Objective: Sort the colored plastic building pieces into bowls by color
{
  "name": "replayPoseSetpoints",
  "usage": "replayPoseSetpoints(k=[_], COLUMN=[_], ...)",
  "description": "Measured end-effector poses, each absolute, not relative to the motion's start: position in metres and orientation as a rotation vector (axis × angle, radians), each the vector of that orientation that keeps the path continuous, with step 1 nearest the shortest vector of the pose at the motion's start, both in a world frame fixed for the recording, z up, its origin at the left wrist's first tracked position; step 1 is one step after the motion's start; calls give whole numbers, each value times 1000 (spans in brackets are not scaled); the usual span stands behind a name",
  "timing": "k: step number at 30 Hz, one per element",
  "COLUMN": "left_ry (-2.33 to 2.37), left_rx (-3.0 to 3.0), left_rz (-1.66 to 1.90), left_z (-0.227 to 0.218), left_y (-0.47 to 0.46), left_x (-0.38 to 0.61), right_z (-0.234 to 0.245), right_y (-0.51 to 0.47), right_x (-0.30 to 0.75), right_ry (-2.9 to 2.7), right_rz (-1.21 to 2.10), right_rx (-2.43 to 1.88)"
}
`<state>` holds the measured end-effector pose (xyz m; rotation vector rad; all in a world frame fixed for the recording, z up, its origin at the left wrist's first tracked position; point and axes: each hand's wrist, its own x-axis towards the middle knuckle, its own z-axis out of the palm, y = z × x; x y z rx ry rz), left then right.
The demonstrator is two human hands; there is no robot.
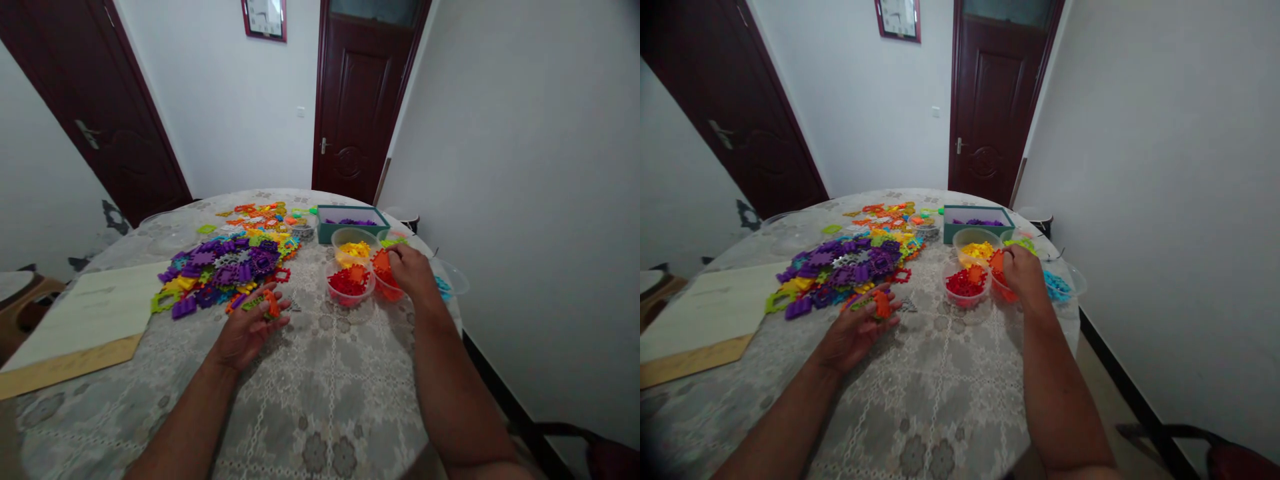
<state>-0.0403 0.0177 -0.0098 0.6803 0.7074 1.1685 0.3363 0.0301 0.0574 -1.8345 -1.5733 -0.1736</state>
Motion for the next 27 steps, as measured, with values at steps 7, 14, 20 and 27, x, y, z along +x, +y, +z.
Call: replayPoseSetpoints(k=[7, 14, 20, 27], left_ry=[736, 711, 596, 539], left_rx=[706, 696, 758, 761], left_rz=[1135, 1089, 983, 868], left_z=[-8, -10, -8, -14], left_y=[16, 12, 4, 4], left_x=[-38, -33, -31, -33], right_z=[45, 49, 28, 24], right_y=[34, 32, -9, -13], right_x=[354, 290, 185, 172], right_ry=[-1527, -1619, -2111, -2160], right_rz=[-343, -340, 113, 457], right_rx=[-2004, -1430, -920, -839])
